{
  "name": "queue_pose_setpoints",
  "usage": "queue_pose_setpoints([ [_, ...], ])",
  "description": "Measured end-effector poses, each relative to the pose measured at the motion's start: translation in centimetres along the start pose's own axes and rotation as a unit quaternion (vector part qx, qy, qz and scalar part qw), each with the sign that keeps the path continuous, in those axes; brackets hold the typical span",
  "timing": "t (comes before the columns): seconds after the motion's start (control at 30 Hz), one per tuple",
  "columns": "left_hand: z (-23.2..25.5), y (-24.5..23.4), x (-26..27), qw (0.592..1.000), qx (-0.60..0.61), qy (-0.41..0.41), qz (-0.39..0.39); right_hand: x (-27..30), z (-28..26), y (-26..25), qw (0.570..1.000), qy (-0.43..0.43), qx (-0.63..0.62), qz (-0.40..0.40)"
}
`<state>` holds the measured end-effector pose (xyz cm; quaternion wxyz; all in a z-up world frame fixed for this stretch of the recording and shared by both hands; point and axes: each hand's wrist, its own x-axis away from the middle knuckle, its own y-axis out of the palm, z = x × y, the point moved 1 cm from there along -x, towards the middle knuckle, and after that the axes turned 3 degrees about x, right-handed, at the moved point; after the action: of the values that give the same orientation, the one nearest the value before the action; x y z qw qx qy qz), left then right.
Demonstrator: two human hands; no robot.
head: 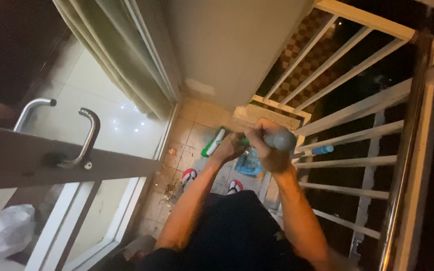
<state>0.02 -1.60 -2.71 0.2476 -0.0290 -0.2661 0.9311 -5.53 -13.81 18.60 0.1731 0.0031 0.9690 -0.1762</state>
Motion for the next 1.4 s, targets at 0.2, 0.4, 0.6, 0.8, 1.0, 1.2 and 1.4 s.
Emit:
queue_pose_setpoints([
  [0.2, 4.8, -1.5, 1.0, 0.988, 0.092, 0.074, 0.104, -0.1, -3.3, -1.9, 0.994, 0.061, -0.086, -0.009],
  [0.4, 4.2, 0.1, 0.8, 0.984, 0.069, 0.066, 0.154, -0.3, -3.2, -3.2, 0.983, 0.112, -0.138, -0.045],
  [0.6, 6.0, 0.0, 1.4, 0.979, 0.085, 0.065, 0.175, 0.1, -1.8, -3.6, 0.965, 0.054, -0.258, -0.014],
  [0.8, 2.5, 2.2, 0.5, 0.984, 0.084, 0.025, 0.152, 0.5, 2.1, -3.3, 0.962, 0.021, -0.271, -0.015],
  [1.0, 2.4, 3.3, -0.1, 0.983, 0.060, -0.007, 0.173, 0.9, 3.8, -3.7, 0.962, 0.118, -0.246, 0.008],
  [1.2, 0.1, 5.6, -2.0, 0.985, 0.084, 0.050, 0.139, 0.4, 4.6, -4.2, 0.986, 0.058, -0.156, 0.000],
  [1.4, 0.5, 6.3, -2.9, 0.981, 0.041, 0.100, 0.159, -0.1, 2.5, -5.1, 0.988, 0.086, -0.126, 0.040],
])
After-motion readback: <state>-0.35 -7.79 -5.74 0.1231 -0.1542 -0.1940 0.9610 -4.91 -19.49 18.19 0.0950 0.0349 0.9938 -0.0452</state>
